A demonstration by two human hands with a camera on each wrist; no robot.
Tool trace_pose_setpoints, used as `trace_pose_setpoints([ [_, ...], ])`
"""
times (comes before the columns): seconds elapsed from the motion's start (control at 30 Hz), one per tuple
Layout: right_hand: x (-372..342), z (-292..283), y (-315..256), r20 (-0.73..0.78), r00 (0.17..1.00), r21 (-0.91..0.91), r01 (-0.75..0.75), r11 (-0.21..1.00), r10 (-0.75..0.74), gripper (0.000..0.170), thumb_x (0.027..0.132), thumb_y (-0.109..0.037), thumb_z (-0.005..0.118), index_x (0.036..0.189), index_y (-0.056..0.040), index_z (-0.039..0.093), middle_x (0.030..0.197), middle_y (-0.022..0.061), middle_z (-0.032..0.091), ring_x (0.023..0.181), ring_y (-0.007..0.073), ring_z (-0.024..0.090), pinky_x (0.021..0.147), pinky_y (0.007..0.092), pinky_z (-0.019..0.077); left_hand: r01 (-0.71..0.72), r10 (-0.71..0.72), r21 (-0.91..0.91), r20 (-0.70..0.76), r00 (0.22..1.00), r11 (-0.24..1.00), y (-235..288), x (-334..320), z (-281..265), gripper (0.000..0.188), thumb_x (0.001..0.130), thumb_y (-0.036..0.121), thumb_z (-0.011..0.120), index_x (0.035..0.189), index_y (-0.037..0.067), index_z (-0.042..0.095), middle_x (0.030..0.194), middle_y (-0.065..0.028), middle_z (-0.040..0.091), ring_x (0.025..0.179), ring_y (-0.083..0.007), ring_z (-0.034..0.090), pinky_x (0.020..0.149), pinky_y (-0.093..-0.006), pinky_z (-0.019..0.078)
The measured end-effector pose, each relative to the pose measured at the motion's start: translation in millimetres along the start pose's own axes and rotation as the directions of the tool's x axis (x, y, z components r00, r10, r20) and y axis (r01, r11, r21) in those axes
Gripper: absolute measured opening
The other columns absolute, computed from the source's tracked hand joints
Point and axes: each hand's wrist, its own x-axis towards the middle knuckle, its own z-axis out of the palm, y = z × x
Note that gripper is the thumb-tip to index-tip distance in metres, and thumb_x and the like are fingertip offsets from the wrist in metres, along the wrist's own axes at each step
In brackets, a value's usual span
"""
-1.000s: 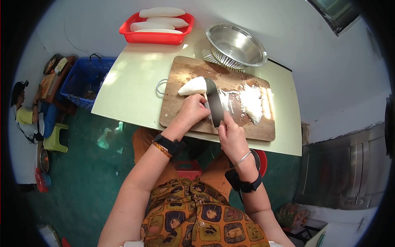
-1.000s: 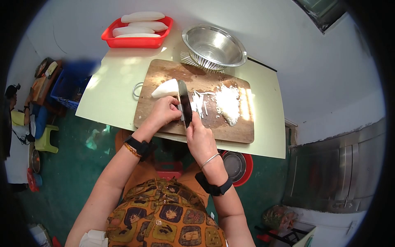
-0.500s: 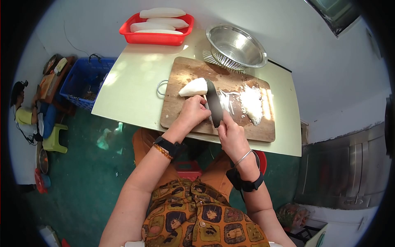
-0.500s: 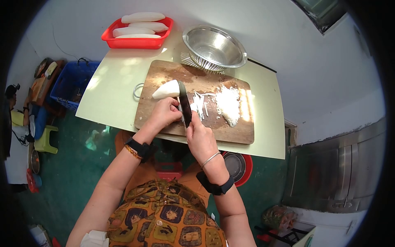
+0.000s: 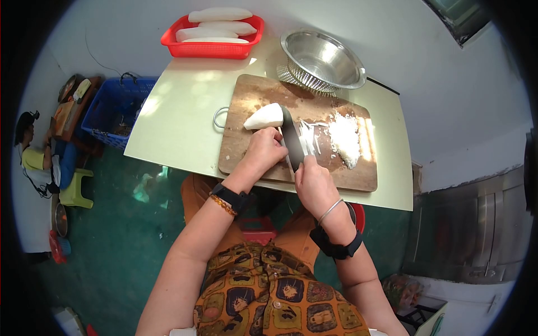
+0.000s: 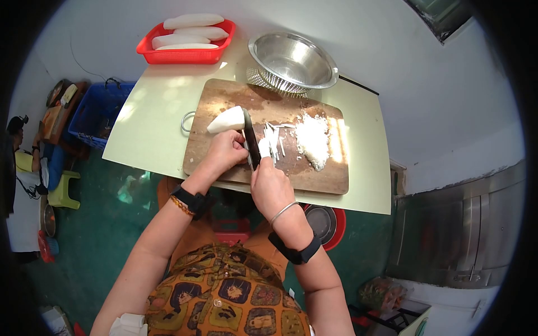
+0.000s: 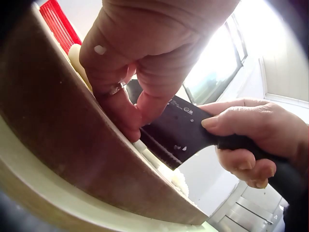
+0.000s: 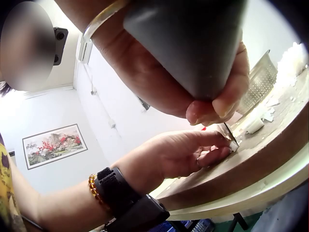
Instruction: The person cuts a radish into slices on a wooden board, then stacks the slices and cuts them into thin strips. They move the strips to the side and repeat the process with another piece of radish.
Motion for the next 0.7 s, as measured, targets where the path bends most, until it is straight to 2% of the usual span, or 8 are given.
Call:
trace_pose_setpoints([
  [0.13, 1.6, -4.6, -4.7, 0.058, 0.997, -0.053, -0.050, 0.997, 0.053, 0.016, 0.088, -0.011, 0.050, 0.088, 0.0042, 0.047, 0.068, 0.0308, 0.059, 0.068, 0.0466, 0.061, 0.063, 0.0530, 0.0500, 0.007, -0.007, 0.008, 0.001, 1.000, 1.000, -2.3, 2.8, 1.2, 0.023, 0.069, 0.000, 0.064, 0.090, -0.007, 0.058, 0.067, -0.0099, 0.065, 0.058, -0.0142, 0.064, 0.054, -0.0273, 0.0509],
  [0.23, 4.2, -3.6, 1.6, 0.029, 0.999, 0.019, -0.013, 1.000, 0.012, 0.016, 0.087, -0.011, 0.052, 0.088, 0.0043, 0.047, 0.068, 0.0311, 0.059, 0.069, 0.0468, 0.061, 0.063, 0.0533, 0.0499, 0.017, -0.017, -0.012, -0.008, 1.000, 1.000, 0.4, 1.7, 0.6, 0.023, 0.069, -0.001, 0.064, 0.090, -0.008, 0.058, 0.068, -0.0104, 0.065, 0.059, -0.0141, 0.064, 0.055, -0.0273, 0.0512],
  [0.47, 6.9, 1.1, 6.4, 0.044, 0.999, 0.024, -0.019, 1.000, 0.018, 0.017, 0.087, -0.011, 0.052, 0.087, 0.0048, 0.046, 0.068, 0.0309, 0.059, 0.069, 0.0471, 0.061, 0.063, 0.0539, 0.0496, 0.023, -0.023, -0.032, 0.000, 1.000, 0.999, -6.0, 3.5, 2.1, 0.028, 0.069, 0.000, 0.065, 0.095, -0.009, 0.057, 0.069, -0.0098, 0.065, 0.060, -0.0139, 0.063, 0.055, -0.0273, 0.0514],
  [0.63, 2.3, 3.7, -5.3, 0.072, 0.996, -0.006, -0.054, 0.998, 0.055, 0.018, 0.088, -0.012, 0.049, 0.089, 0.0052, 0.046, 0.069, 0.0311, 0.059, 0.069, 0.0473, 0.061, 0.064, 0.0543, 0.0492, -0.024, 0.024, -0.013, -0.026, 0.999, 1.000, -1.1, -2.0, -0.2, 0.028, 0.070, 0.001, 0.065, 0.095, -0.009, 0.057, 0.068, -0.0097, 0.065, 0.060, -0.0137, 0.063, 0.055, -0.0269, 0.0512],
  [0.7, -0.7, 9.3, 5.2, 0.020, 0.999, 0.042, -0.042, 0.998, 0.041, 0.017, 0.088, -0.013, 0.049, 0.087, 0.0041, 0.046, 0.070, 0.0301, 0.060, 0.068, 0.0470, 0.060, 0.063, 0.0544, 0.0489, -0.044, 0.044, 0.003, -0.028, 0.999, 0.999, 2.5, -3.7, -1.5, 0.028, 0.071, 0.002, 0.065, 0.095, -0.009, 0.057, 0.068, -0.0097, 0.065, 0.060, -0.0137, 0.064, 0.056, -0.0266, 0.0511],
])
